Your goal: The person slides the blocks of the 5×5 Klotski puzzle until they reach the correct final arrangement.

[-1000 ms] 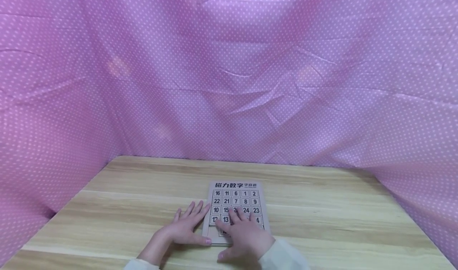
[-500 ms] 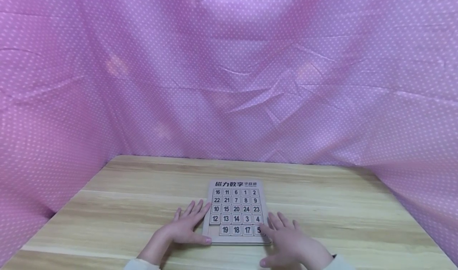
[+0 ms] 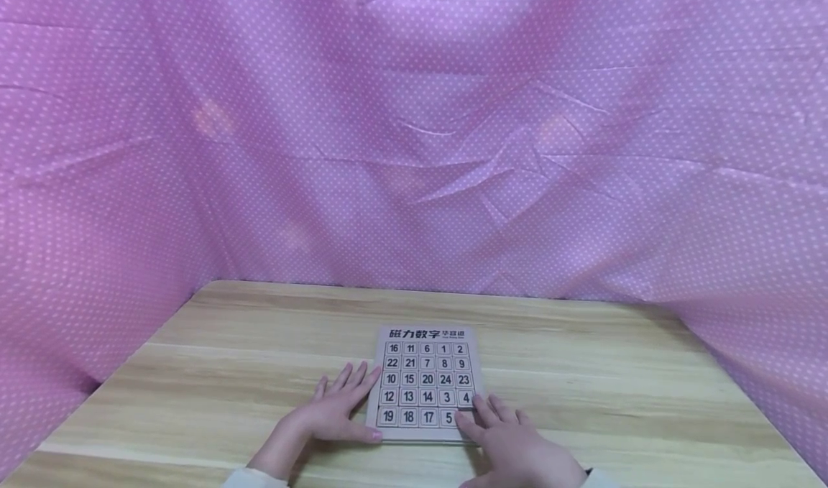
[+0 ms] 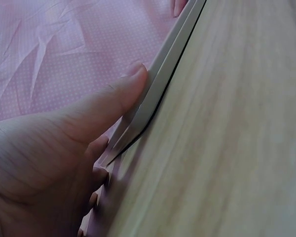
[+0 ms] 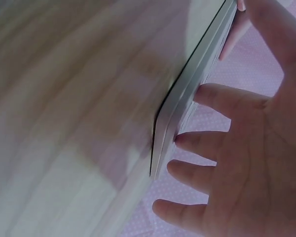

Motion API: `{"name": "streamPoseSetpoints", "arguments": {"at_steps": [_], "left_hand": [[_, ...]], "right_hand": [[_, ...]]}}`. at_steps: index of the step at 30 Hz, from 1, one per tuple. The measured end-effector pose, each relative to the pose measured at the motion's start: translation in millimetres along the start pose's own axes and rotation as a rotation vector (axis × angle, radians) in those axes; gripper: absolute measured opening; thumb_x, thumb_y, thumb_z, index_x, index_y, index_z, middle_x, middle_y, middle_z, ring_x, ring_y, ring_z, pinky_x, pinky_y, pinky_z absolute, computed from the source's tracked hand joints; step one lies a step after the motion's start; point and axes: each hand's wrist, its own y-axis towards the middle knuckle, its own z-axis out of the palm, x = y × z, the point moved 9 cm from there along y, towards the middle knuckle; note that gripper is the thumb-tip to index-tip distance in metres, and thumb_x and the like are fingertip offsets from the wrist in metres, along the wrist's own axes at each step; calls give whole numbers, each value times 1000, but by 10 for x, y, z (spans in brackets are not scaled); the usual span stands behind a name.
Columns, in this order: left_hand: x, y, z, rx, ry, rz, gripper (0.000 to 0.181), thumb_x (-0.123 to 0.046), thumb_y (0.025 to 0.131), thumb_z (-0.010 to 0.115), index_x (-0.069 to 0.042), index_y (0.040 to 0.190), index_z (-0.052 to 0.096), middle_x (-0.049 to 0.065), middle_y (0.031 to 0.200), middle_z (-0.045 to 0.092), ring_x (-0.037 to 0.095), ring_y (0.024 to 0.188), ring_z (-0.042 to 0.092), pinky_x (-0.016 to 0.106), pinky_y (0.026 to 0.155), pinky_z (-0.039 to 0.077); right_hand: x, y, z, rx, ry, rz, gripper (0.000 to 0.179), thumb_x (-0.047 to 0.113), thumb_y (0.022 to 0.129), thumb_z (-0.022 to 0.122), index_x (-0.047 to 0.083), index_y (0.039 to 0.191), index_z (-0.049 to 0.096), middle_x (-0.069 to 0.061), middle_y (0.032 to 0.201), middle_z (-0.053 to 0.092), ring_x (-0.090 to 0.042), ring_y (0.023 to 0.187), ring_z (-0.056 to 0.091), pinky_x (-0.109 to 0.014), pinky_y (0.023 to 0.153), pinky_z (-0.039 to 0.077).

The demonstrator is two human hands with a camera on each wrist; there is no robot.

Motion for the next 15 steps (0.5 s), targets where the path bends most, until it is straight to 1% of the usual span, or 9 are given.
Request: {"name": "streamPoseSetpoints", "arguments": {"at_steps": [4,7,11,15], "left_hand": [[23,-2,-5,-3,-5,7,102,-59,62,62,-11,138,16,18,141,7,36,126,-1,58,93,-7],[34,-5,-13,-4,2,12,102,-60,62,62,-10,138,16,18,141,8,36,126,0,58,93,-6],[21,-8,-11,0,0,19,101,-59,62,61,-9,138,16,18,141,8,37,126,0,58,93,-6],[16,-7,-11,1,-7,17,101,-59,63,62,-9,138,16,18,141,8,37,126,0,58,93,-6]], "right_hand": [[39,20,12,12,14,9,89,69,63,48,15,133,36,-23,137,21,-45,121,15,-66,86,17],[55,28,3,7,14,10,88,68,63,50,14,132,37,-24,137,19,-45,121,13,-66,86,16],[41,39,-52,-14,12,20,87,65,63,55,13,130,40,-25,136,19,-46,121,14,-68,84,16],[-37,92,-132,-57,0,40,88,62,62,59,8,130,39,-27,134,22,-47,120,16,-69,82,17]]}}
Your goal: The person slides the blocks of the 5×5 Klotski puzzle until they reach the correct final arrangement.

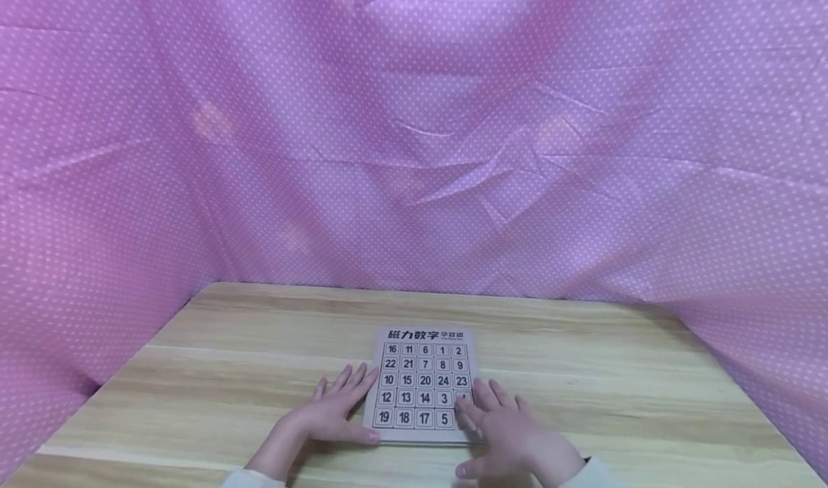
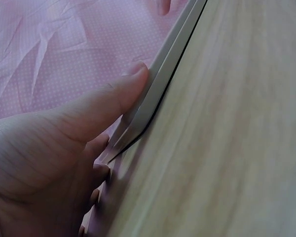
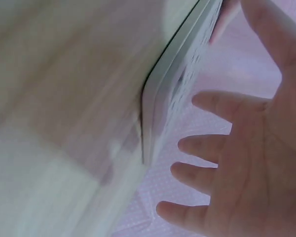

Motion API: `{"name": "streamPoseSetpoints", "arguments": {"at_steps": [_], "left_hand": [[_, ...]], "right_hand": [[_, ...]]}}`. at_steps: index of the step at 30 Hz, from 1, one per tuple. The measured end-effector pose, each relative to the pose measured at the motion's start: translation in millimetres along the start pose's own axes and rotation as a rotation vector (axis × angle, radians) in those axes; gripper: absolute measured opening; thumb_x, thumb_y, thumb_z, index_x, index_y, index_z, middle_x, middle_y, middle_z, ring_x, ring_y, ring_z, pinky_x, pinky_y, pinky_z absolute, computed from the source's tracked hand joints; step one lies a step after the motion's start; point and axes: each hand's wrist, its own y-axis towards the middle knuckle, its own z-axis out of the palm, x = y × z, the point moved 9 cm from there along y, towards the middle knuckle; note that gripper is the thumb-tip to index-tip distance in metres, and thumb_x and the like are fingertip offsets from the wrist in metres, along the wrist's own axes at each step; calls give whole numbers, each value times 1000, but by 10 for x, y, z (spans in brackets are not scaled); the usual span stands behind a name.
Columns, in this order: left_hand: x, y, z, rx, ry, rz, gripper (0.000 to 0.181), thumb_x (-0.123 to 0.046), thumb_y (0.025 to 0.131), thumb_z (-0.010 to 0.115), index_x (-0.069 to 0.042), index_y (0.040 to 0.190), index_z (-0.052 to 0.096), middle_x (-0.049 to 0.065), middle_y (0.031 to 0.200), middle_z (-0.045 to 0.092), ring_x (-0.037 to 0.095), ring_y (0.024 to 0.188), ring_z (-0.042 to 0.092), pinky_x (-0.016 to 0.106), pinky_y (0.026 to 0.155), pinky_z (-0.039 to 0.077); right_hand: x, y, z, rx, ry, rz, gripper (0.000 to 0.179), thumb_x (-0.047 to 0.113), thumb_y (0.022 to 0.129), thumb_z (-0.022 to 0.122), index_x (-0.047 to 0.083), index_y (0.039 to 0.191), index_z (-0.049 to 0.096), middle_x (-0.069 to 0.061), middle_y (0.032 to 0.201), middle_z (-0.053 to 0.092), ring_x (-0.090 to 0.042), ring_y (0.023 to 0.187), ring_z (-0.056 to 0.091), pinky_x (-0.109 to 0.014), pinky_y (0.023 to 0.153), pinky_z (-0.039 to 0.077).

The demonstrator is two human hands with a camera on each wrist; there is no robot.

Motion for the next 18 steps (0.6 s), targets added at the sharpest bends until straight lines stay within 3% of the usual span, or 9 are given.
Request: {"name": "streamPoseSetpoints", "arguments": {"at_steps": [8,18], "left_hand": [[5,12,13,6,0,5,102,-60,63,61,-9,138,16,18,141,7,37,126,-1,59,93,-7],[10,20,14,0,-1,1,102,-60,62,61,-10,139,15,18,141,7,36,126,-1,58,93,-7]], "right_hand": [[-164,43,43,14,25,66,92,63,61,60,3,128,40,-28,132,26,-48,118,20,-68,81,21],[-90,-78,88,43,-15,41,93,67,60,56,5,128,41,-25,134,25,-47,119,20,-69,82,19]]}}
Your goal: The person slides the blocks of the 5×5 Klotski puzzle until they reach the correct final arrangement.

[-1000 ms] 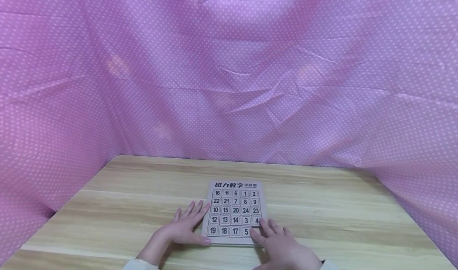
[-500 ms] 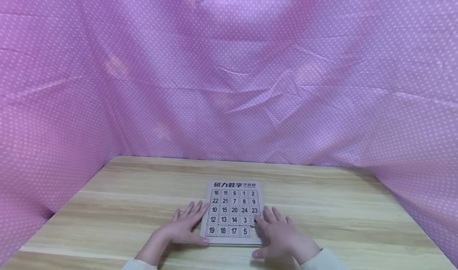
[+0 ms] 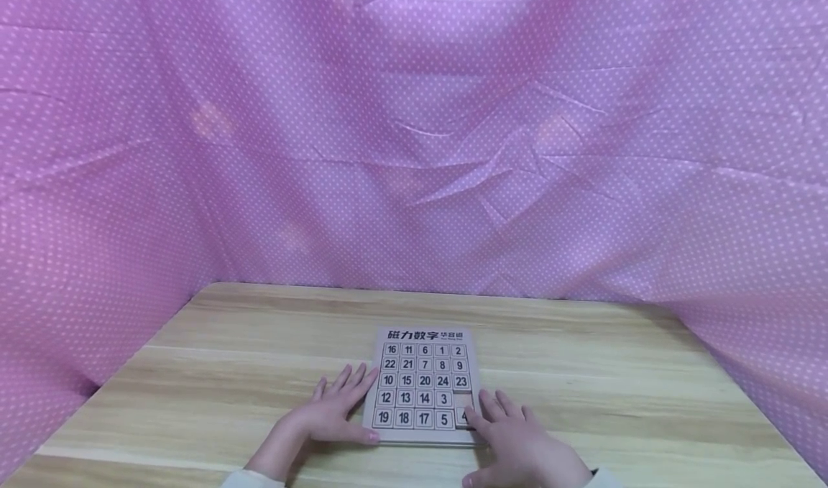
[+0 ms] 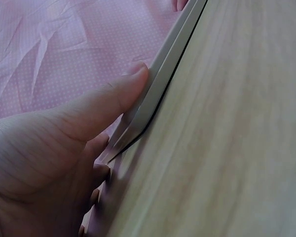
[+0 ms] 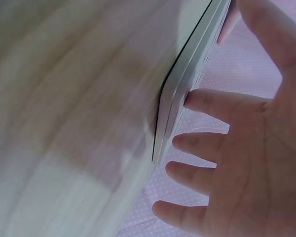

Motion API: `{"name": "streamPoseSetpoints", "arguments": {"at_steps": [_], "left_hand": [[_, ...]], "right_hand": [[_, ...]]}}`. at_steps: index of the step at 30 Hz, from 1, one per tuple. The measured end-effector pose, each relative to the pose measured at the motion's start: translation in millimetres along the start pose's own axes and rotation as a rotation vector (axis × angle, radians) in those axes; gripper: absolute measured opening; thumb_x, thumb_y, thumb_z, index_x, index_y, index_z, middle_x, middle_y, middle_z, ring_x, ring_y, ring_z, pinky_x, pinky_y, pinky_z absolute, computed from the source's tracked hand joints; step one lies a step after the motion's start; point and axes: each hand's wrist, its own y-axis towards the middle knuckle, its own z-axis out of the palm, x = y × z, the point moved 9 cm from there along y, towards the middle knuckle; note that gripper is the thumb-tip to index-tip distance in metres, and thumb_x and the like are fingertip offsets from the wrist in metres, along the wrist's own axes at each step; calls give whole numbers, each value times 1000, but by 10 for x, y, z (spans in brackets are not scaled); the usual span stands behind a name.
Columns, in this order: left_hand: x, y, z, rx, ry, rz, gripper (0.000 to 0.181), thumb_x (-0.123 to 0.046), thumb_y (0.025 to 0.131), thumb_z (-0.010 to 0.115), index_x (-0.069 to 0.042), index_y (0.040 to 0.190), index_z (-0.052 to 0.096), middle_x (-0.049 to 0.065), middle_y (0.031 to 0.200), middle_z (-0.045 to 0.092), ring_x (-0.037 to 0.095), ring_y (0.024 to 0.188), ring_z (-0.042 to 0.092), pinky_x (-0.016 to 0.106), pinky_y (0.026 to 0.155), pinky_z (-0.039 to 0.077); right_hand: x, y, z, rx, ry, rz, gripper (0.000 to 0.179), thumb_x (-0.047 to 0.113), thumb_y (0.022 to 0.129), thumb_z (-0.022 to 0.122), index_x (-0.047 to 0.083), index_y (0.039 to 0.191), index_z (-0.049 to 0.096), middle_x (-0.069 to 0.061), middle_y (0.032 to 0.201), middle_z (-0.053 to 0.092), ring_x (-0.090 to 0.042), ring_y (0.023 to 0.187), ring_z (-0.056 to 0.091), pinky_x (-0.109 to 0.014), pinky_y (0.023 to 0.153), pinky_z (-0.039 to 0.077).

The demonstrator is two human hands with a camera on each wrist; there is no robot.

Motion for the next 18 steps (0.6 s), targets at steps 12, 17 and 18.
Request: {"name": "streamPoseSetpoints", "arguments": {"at_steps": [12,17,18], "left_hand": [[4,-12,0,4,-3,-7,102,-60,62,62,-9,138,15,18,141,8,36,126,-1,58,93,-7],[0,-8,0,1,11,-3,102,-61,62,61,-10,138,15,18,141,9,37,126,1,59,93,-6],[-2,-7,-1,1,12,-2,102,-61,63,60,-10,138,15,18,141,9,37,126,1,59,93,-6]], "right_hand": [[157,70,-63,-7,6,-67,88,65,63,55,9,129,41,-25,135,24,-47,119,19,-68,83,17],[391,307,-8,3,15,-95,90,68,61,53,16,132,37,-21,137,21,-43,122,15,-64,89,14],[444,360,8,5,9,-99,90,69,60,52,17,132,36,-20,137,21,-42,122,15,-63,90,13]]}}
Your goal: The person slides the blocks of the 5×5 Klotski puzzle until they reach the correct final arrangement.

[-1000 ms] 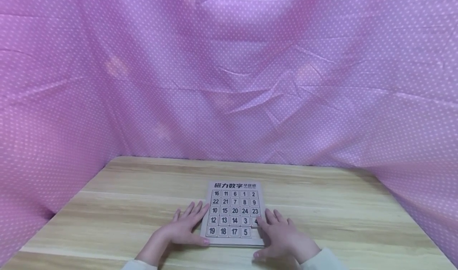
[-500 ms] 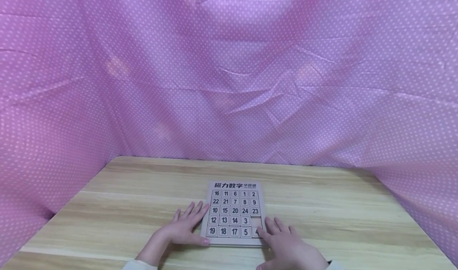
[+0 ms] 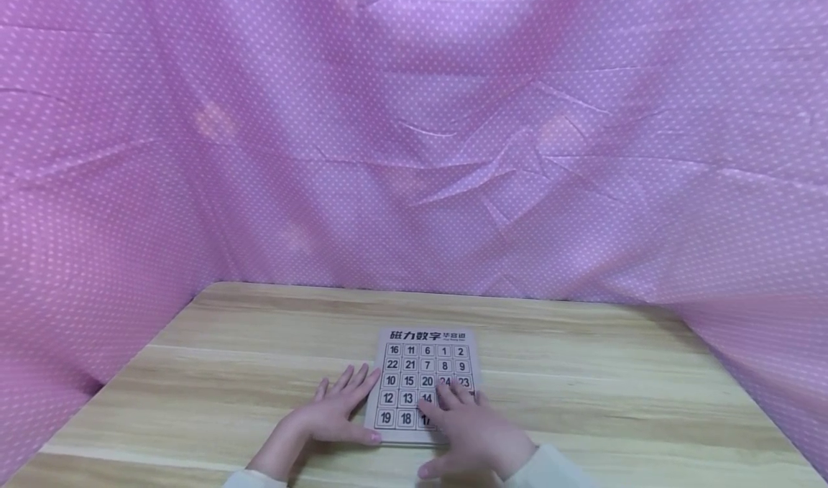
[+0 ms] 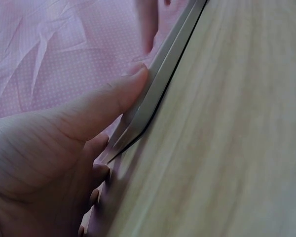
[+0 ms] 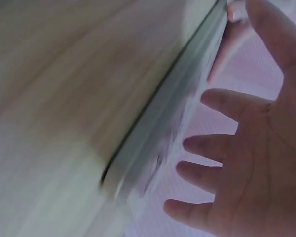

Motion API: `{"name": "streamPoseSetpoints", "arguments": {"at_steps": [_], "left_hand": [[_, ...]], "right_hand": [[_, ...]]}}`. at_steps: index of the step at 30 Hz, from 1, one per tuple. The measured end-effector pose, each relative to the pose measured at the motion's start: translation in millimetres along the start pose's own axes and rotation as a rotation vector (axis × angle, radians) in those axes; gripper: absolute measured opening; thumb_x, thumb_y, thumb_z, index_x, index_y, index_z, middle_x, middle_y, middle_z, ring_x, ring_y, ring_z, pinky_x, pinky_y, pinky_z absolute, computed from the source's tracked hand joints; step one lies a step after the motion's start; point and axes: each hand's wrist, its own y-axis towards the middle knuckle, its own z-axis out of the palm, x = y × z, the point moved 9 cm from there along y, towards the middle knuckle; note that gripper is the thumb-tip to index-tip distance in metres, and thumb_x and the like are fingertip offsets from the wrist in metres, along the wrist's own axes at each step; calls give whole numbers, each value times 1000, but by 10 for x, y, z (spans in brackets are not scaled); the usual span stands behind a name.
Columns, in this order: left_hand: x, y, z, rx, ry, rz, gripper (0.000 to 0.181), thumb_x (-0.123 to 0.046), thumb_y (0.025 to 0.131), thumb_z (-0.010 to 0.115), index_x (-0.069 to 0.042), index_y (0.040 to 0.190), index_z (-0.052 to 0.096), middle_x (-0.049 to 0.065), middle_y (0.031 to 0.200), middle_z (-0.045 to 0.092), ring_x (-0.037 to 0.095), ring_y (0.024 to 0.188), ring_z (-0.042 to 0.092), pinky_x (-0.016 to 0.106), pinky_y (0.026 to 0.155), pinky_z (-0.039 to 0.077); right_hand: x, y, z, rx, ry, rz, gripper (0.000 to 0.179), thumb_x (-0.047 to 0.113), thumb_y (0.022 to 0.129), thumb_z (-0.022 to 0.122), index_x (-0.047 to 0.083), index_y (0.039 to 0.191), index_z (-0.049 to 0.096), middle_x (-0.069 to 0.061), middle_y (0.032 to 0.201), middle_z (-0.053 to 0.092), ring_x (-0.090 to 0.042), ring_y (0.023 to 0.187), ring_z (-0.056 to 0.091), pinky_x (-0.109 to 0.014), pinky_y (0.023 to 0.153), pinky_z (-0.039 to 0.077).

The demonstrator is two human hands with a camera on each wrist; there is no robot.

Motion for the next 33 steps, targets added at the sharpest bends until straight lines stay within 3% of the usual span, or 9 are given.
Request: {"name": "streamPoseSetpoints", "arguments": {"at_steps": [5,10,24,28,33], "left_hand": [[-4,9,2,1,-2,-2,101,-60,63,60,-9,138,16,18,141,10,36,126,2,59,93,-6],[-2,10,2,1,3,-6,100,-60,64,60,-10,138,17,18,141,10,36,126,2,59,93,-5],[-14,15,-23,-1,4,-8,101,-60,63,60,-11,139,15,17,141,9,36,126,1,58,93,-6],[-9,8,-12,2,8,-12,101,-61,63,60,-11,139,15,17,141,9,36,126,1,58,93,-6],[4,3,1,3,8,-11,101,-61,63,60,-10,138,16,17,141,10,36,126,2,58,93,-6]], "right_hand": [[197,231,60,17,-37,-24,89,71,60,51,24,133,34,-18,138,21,-40,123,15,-61,91,14],[254,310,80,30,-61,-29,87,70,61,52,25,133,35,-18,138,21,-39,123,15,-62,90,15],[61,135,-12,26,-17,-12,85,66,62,55,22,132,37,-20,138,19,-41,123,12,-65,88,13],[107,102,2,34,-38,-17,86,68,61,53,24,133,35,-18,139,19,-40,124,12,-63,90,13],[288,79,54,40,-102,-85,81,70,64,47,30,133,33,-15,139,21,-39,123,16,-61,90,17]]}}
